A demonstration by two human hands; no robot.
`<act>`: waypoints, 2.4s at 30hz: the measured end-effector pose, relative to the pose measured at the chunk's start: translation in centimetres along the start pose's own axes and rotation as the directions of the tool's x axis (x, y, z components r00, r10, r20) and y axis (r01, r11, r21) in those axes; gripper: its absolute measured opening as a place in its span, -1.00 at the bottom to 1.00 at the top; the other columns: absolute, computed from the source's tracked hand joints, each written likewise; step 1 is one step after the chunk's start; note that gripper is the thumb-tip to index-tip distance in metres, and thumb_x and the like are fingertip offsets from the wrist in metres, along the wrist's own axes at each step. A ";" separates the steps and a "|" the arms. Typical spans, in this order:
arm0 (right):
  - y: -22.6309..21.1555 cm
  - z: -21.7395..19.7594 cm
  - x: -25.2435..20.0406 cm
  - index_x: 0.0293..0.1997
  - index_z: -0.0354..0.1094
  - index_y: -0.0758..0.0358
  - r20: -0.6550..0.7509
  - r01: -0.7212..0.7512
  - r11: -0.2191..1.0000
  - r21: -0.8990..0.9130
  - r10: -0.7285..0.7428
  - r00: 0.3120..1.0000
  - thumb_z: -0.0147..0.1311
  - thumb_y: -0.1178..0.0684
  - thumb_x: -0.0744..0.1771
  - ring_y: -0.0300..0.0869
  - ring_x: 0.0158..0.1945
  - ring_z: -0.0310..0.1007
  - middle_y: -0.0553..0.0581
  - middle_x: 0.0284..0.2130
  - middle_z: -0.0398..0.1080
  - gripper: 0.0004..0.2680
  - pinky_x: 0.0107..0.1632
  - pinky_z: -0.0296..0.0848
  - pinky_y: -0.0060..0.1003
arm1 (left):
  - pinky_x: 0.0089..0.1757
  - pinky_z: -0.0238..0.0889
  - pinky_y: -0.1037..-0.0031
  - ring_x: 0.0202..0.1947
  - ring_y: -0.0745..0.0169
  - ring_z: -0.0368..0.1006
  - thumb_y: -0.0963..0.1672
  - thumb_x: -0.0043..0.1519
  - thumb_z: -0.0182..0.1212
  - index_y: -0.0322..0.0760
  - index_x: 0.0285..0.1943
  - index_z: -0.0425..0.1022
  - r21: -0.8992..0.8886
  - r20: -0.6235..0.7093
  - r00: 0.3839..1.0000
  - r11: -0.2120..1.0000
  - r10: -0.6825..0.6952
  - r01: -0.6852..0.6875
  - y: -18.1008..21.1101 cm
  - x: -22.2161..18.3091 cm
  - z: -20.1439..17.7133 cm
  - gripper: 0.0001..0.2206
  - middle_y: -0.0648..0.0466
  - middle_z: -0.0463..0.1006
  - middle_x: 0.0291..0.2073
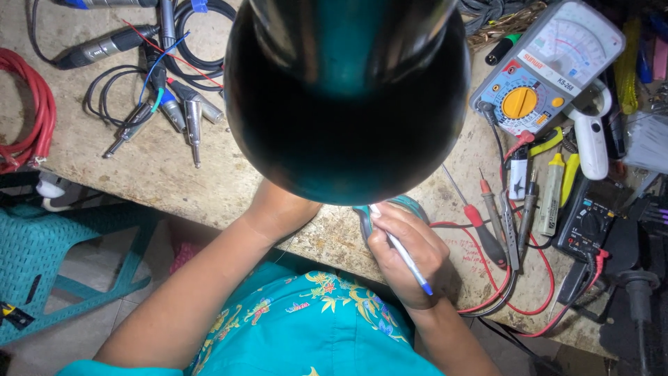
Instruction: Soldering components and wires on a small circuit board using a soldering iron and pliers at a repair bench.
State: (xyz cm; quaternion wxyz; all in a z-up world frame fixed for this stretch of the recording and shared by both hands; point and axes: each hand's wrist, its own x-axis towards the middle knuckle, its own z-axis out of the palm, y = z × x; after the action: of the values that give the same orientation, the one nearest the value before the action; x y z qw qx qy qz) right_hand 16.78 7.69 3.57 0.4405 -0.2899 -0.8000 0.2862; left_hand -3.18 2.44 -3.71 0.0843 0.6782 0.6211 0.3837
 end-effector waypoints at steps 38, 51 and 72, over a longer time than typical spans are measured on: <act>1.3 -4.9 1.5 -0.04 0.39 0.60 0.058 -0.140 0.980 -0.143 0.150 0.987 0.08 0.34 0.37 0.06 -0.16 0.59 0.46 -0.22 0.50 -0.89 -0.09 0.62 -0.22 | -0.31 0.42 0.11 -0.18 -0.17 0.44 -0.14 0.25 0.38 -0.10 -0.01 0.63 -0.003 -0.144 0.985 0.995 0.096 -0.098 1.0 1.5 -1.5 -0.84 -0.01 0.59 -0.16; 4.6 -7.8 3.3 0.01 0.56 0.20 0.310 0.200 0.819 -0.537 -0.028 0.950 0.09 0.29 0.37 0.03 -0.06 0.48 0.19 -0.12 0.51 -0.82 0.00 0.50 -0.08 | -0.09 0.39 0.24 -0.11 0.07 0.52 0.00 0.31 0.25 0.12 -0.02 0.65 0.299 -0.141 0.984 0.952 0.105 -0.059 0.5 0.9 0.2 -0.86 0.16 0.59 -0.26; 3.9 -3.8 3.5 -0.06 0.54 0.05 0.485 0.251 0.852 -0.460 0.005 0.874 0.13 -0.04 0.36 -0.10 -0.15 0.46 -0.04 -0.31 0.43 -0.86 -0.07 0.32 -0.15 | -0.11 0.49 0.37 -0.14 0.18 0.64 -0.04 0.28 0.28 0.03 0.09 0.63 0.274 0.321 0.947 0.957 0.006 -0.099 4.3 5.8 -4.9 -0.78 0.09 0.70 -0.20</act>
State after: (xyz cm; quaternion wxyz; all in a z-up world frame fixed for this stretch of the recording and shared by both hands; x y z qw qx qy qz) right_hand 19.39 13.52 4.39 0.1590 -0.2644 -0.9463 0.0963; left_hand -3.31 5.03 4.60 0.0737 0.7523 0.6300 0.1780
